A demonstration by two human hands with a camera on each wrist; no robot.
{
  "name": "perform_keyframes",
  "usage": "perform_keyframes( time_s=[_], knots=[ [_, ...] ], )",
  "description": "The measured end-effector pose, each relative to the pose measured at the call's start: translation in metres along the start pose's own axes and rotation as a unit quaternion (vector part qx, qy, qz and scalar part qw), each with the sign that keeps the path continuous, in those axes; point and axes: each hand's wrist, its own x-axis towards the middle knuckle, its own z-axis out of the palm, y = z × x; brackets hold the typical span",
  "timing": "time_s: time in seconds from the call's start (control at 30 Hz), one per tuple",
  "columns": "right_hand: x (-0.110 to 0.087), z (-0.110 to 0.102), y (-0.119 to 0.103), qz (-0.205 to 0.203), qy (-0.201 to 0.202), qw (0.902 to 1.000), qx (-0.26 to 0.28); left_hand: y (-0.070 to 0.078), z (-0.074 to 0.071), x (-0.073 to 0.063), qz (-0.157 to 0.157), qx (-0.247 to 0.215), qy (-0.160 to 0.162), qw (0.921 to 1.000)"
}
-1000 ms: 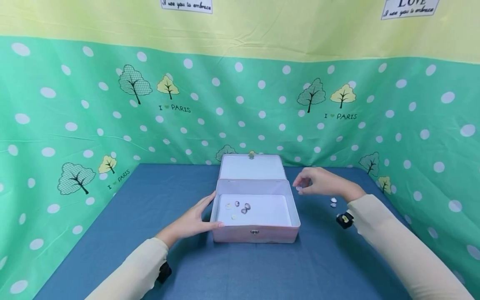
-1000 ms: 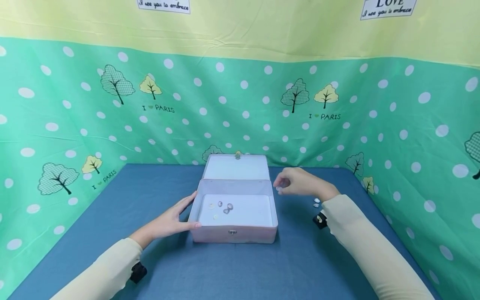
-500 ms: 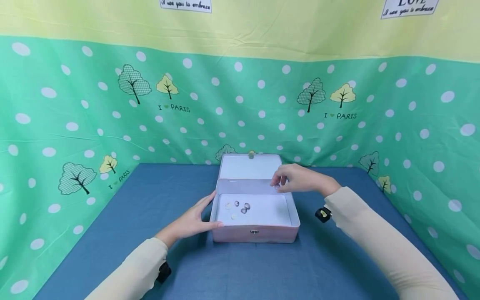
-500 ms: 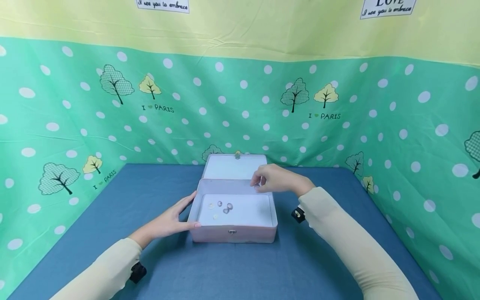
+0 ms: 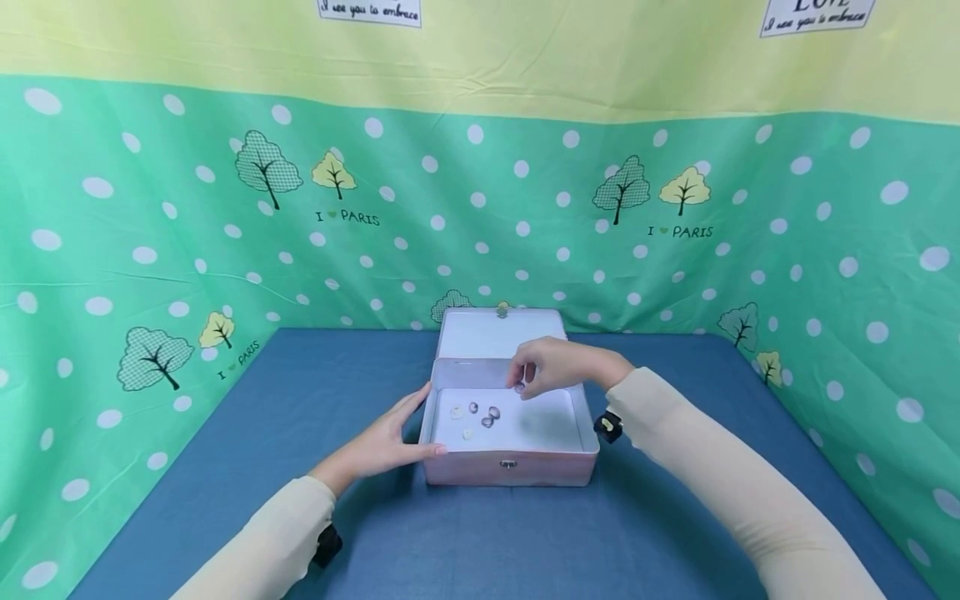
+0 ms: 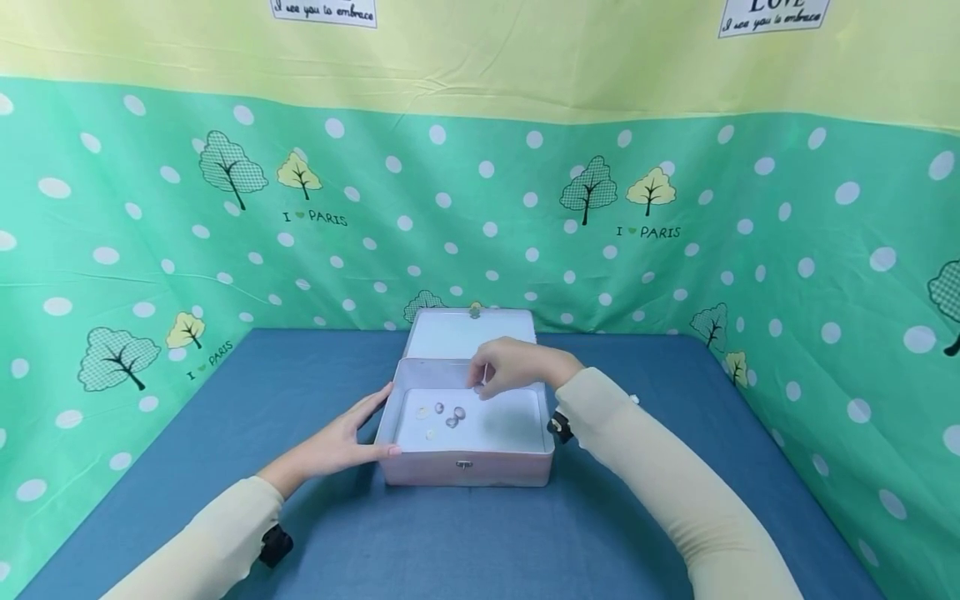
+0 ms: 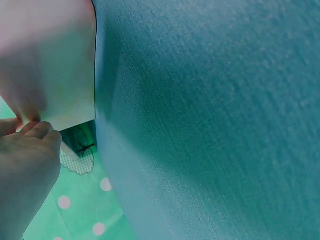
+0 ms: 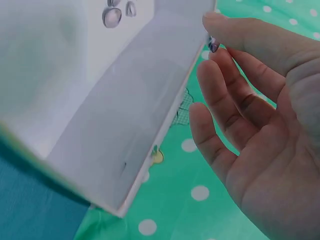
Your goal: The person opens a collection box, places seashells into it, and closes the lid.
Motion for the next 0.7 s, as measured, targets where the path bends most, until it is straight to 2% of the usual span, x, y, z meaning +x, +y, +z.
perform_keyframes(
  time_s=[0.27,0.7],
  knots=[
    [0.02,0.014,-0.002,0.033,-0.043,0.998,0.033,0.001,0.0,0.0,-0.002,0.0,0.001,1.0],
    [0.039,0.034,0.002,0.05,-0.088,0.9947,0.02,0.0,0.001,0.001,-0.004,0.001,0.001,1.0]
  ],
)
